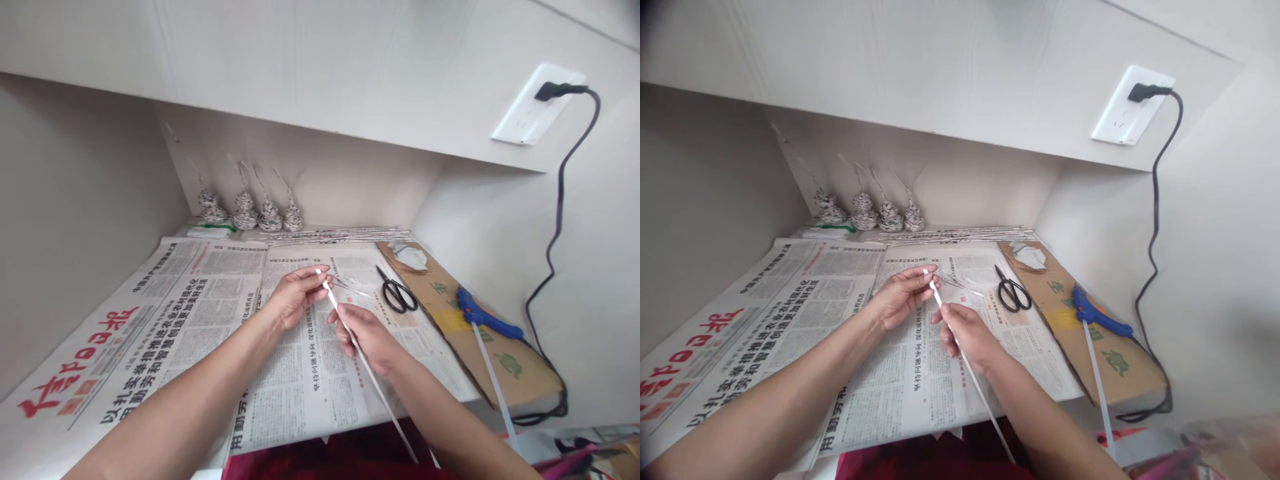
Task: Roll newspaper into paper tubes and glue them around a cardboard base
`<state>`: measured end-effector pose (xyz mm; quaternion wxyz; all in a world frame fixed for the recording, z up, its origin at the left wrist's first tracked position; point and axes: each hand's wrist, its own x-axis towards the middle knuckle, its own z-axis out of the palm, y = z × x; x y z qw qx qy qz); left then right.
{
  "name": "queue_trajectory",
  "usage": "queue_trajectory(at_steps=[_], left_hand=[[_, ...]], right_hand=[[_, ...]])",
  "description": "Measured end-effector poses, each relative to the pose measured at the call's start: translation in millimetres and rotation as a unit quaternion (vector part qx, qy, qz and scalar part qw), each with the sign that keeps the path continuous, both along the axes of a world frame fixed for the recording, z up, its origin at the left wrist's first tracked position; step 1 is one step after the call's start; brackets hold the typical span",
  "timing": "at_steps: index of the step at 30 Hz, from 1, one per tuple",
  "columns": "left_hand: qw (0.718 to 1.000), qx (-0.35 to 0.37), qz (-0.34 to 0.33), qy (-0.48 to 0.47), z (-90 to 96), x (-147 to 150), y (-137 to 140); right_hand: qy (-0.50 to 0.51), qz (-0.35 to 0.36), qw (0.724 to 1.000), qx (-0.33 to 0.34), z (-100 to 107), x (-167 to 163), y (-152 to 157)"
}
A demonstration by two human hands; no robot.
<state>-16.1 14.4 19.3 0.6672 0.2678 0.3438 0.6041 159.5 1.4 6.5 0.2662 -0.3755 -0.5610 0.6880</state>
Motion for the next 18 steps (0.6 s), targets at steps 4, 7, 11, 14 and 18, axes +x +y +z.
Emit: queue_trajectory(at_steps=[4,7,11,14,18], left_hand=[[1.0,-0.002,-0.002,0.003,0.1,-0.8,0.3],[1.0,-0.005,-0.023,-0.015,0.5,-1.8,0.1],[0.998,0.005,-0.056,-0.039,0.4,-3.6,-0.2],[0.997,0.018,-0.061,-0.036,0.0,-4.1,-0.2],[0.999,0.023,-0.043,-0.021,-1.2,-3.4,0.5]], right_hand=[[-0.072,-0.048,0.988,0.13,-1.3,-1.7,-2.6],[0.009,-0.003,1.0,-0.004,0.2,-0.6,-1.0],[0.127,0.091,0.972,-0.177,3.8,0.9,2.8],[0.098,0.08,0.981,-0.146,4.8,-0.8,1.5],[-0.08,-0.036,0.986,0.145,4.5,-4.1,-6.4]])
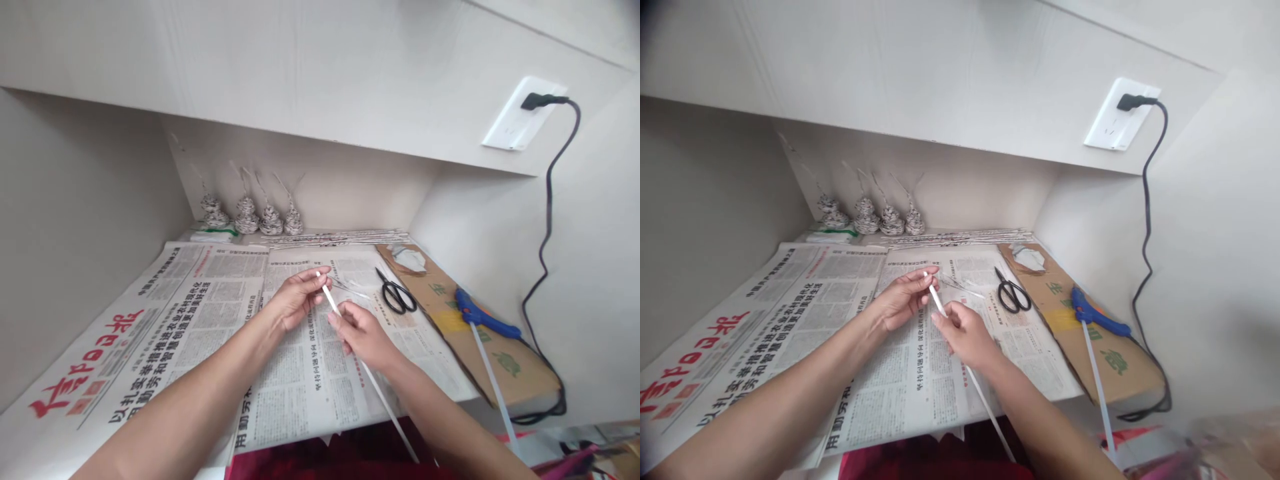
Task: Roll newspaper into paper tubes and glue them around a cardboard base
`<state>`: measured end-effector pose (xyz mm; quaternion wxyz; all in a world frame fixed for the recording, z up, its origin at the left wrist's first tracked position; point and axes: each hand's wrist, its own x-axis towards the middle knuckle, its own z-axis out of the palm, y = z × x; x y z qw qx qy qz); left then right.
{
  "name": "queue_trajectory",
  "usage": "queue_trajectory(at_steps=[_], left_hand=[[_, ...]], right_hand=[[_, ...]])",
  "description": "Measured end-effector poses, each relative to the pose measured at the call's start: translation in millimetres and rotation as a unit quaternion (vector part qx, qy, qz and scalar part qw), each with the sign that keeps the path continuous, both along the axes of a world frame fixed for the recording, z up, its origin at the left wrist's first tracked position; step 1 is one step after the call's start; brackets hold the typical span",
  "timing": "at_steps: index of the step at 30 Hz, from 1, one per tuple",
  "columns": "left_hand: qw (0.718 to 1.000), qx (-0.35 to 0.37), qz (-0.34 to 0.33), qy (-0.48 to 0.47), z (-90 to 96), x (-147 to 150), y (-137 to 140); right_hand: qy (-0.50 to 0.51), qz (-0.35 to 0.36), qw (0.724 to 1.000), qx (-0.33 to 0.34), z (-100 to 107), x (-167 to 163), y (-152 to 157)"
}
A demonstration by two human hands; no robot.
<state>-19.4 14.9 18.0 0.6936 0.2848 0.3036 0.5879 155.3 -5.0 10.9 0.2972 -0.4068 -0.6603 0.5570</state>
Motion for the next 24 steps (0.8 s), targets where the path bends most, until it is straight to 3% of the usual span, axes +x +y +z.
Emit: queue_trajectory(at_steps=[2,3,5,7,9,11,14,17,22,24], left_hand=[[1.0,-0.004,0.004,0.0,-0.7,0,0],[1.0,-0.006,0.004,-0.002,-0.9,0,1],[1.0,-0.004,-0.001,-0.007,-0.6,0,0],[1.0,0.0,-0.011,-0.014,0.8,0,0],[1.0,0.001,-0.014,-0.017,2.8,-1,-2],[1.0,-0.001,-0.003,-0.02,4.7,0,-3],[1.0,-0.011,0.003,-0.006,5.5,2,-4],[0.998,-0.021,-0.047,0.029,3.8,4,-5],[0.997,-0.024,-0.068,0.027,1.7,5,-5],[0.998,-0.022,-0.061,0.023,1.4,5,-4]], right_hand=[[-0.06,-0.043,0.988,0.135,-1,-1,-3],[-0.07,-0.05,0.984,0.159,-1,-1,-4],[-0.05,-0.031,0.993,0.099,-1,0,-3],[0.021,0.026,0.998,-0.052,0,1,-1],[0.113,0.093,0.969,-0.199,3,2,2],[0.183,0.133,0.935,-0.274,6,4,4],[0.204,0.121,0.933,-0.27,9,5,6],[0.182,0.098,0.946,-0.249,10,5,7],[0.198,0.141,0.923,-0.298,12,5,6],[0.165,0.122,0.944,-0.258,11,5,5]])
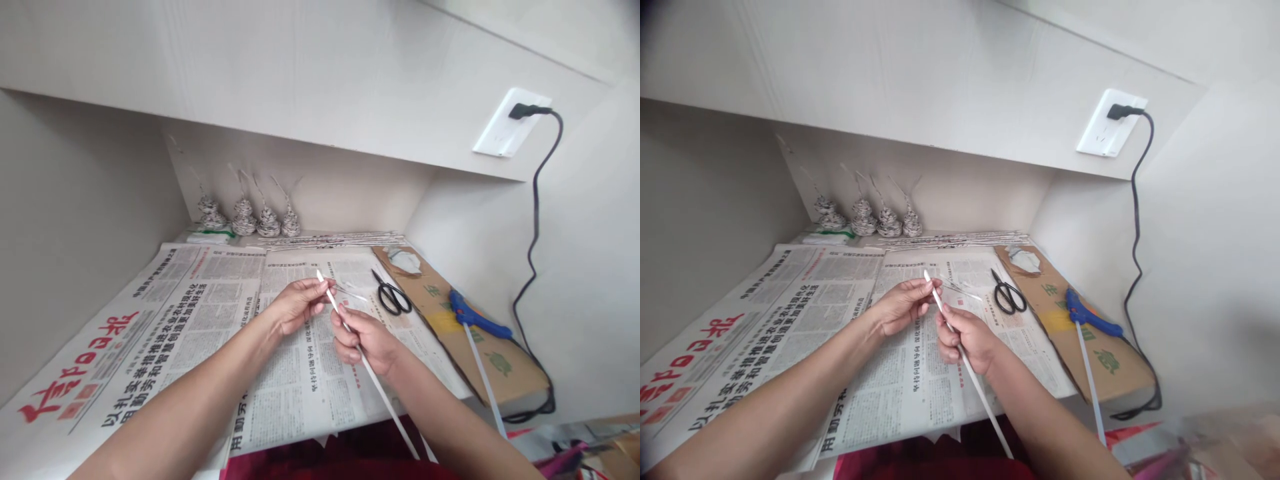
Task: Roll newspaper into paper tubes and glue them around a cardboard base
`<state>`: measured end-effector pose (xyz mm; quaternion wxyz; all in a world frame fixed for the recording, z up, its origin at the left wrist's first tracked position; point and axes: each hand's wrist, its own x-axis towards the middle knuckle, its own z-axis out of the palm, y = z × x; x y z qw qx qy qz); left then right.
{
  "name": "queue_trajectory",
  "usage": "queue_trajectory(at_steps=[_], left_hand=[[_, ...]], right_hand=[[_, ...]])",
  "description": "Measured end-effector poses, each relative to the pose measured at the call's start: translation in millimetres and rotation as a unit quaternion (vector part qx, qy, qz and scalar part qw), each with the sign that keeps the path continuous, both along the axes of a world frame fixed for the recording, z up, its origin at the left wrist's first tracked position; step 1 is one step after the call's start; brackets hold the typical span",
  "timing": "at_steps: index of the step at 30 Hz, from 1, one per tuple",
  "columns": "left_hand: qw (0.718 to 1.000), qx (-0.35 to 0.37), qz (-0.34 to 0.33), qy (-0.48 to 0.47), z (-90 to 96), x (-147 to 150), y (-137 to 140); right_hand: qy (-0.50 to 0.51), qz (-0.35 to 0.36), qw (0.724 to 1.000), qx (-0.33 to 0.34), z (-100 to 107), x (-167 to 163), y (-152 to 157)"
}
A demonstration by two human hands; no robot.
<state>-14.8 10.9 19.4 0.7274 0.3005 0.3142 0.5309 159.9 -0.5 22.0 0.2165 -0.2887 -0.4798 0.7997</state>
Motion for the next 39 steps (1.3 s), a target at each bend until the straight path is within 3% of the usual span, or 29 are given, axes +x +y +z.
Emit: queue_trajectory(at_steps=[2,5,7,10,13,15,17,20,22,24,26,28,31,34,36,39], left_hand=[[1.0,0.0,0.011,0.001,-0.5,0,1],[1.0,-0.005,0.029,0.008,-1.2,-1,2],[0.999,-0.006,0.033,0.013,-1.1,0,2],[0.999,-0.005,0.037,0.021,-0.5,0,2],[0.999,0.0,0.035,0.02,0.3,1,1],[1.0,0.003,0.025,0.013,0.9,1,0],[1.0,0.008,0.012,0.003,1.5,1,-1],[1.0,0.02,-0.003,-0.006,1.8,0,-1],[1.0,0.027,-0.001,-0.005,1.3,-2,-1],[0.999,0.031,0.006,-0.005,0.3,-2,0],[0.999,0.03,0.013,-0.003,-1.0,-2,1],[0.999,0.028,0.017,-0.001,-1.7,-1,1],[1.0,0.024,0.012,-0.003,-1.2,0,0],[1.0,0.023,-0.001,-0.004,0.5,0,-2],[1.0,0.025,-0.005,-0.002,1.2,0,-2],[1.0,0.027,0.002,0.009,1.5,0,-2]], right_hand=[[-0.071,-0.049,0.99,0.112,-1,-1,-1],[-0.175,-0.12,0.931,0.298,-4,0,-4],[-0.203,-0.137,0.905,0.346,-5,1,-5],[-0.177,-0.114,0.936,0.282,-6,1,-6],[-0.067,-0.06,0.99,0.108,-4,1,-3],[0.017,-0.007,1.0,-0.007,-2,2,-1],[0.067,0.032,0.995,-0.067,-1,2,0],[0.049,0.018,0.998,-0.036,-1,1,-2],[-0.019,-0.025,0.998,0.057,-2,0,-6],[-0.095,-0.077,0.977,0.175,-3,0,-9],[-0.135,-0.113,0.952,0.251,-3,0,-12],[-0.121,-0.111,0.958,0.234,-2,2,-13],[-0.023,-0.042,0.996,0.075,0,4,-12],[0.053,0.02,0.998,-0.037,2,6,-10],[0.047,0.012,0.998,-0.026,1,6,-11],[-0.021,-0.061,0.994,0.089,-3,5,-13]])
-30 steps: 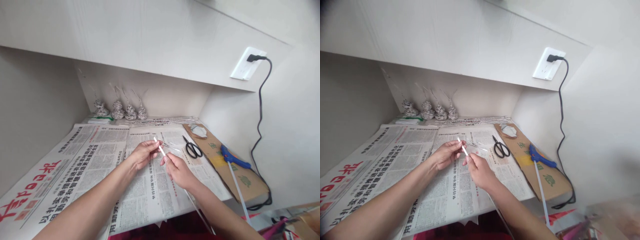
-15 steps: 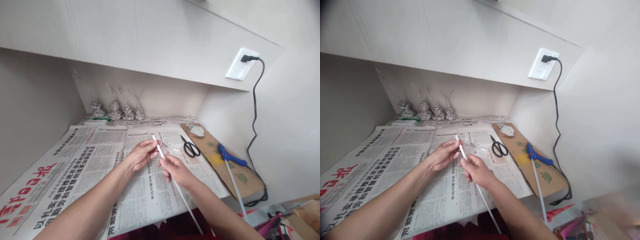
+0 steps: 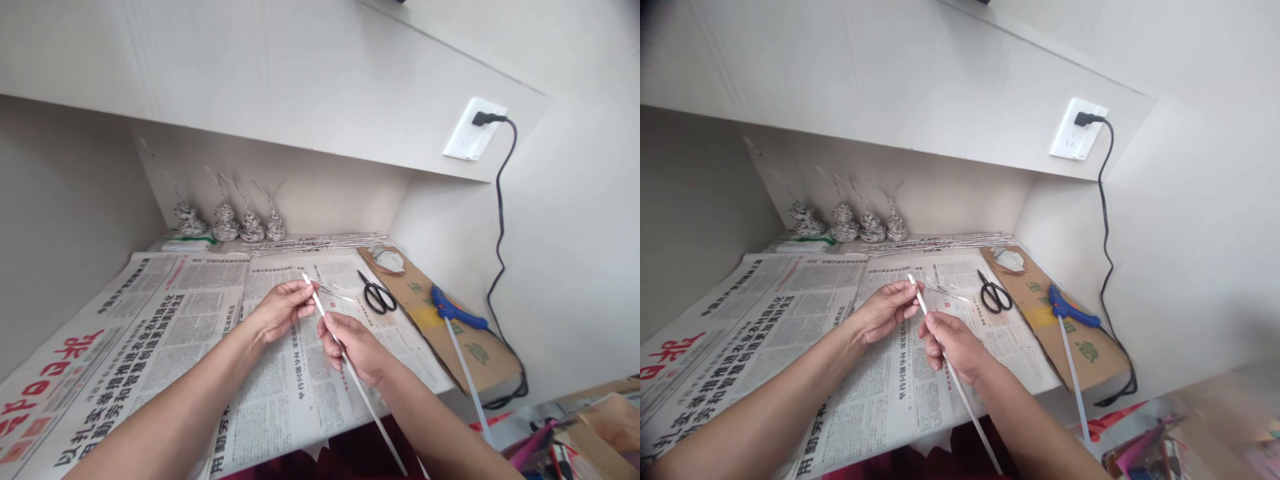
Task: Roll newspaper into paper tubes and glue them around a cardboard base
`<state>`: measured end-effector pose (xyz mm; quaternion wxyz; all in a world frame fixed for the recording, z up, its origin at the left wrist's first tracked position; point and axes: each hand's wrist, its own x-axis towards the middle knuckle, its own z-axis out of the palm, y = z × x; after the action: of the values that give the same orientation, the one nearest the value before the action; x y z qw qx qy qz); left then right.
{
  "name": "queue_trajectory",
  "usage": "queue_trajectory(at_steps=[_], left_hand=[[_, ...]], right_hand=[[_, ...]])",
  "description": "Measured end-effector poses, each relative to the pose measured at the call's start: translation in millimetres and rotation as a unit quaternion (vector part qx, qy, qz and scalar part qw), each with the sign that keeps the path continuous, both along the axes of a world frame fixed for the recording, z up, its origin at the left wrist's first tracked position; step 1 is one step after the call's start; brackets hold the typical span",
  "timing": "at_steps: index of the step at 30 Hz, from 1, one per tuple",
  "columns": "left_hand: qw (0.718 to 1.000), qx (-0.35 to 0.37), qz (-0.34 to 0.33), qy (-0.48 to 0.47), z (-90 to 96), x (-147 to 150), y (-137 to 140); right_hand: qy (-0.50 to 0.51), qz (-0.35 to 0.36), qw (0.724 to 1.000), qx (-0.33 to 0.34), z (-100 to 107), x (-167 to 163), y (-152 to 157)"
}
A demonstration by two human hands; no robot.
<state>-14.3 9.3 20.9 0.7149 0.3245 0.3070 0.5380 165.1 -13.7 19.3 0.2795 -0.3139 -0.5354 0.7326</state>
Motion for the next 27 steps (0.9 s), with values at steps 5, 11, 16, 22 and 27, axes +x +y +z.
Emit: queue_trajectory(at_steps=[5,11,16,22,27], left_hand=[[0.999,-0.002,0.03,0.02,-0.2,4,0],[0.998,0.003,0.063,0.019,-2.2,2,2],[0.999,0.008,0.051,-0.006,-2.0,1,3],[0.999,0.016,0.028,-0.037,2.8,6,-3],[0.999,0.026,-0.04,0.003,3.6,6,-6]], right_hand=[[-0.071,-0.049,0.993,0.087,-2,1,-5],[-0.121,-0.065,0.981,0.14,-2,4,-14],[-0.023,-0.025,0.999,-0.005,0,10,-17],[0.08,0.023,0.987,-0.138,1,12,-13],[0.029,0.004,0.996,-0.086,-4,9,-12]])
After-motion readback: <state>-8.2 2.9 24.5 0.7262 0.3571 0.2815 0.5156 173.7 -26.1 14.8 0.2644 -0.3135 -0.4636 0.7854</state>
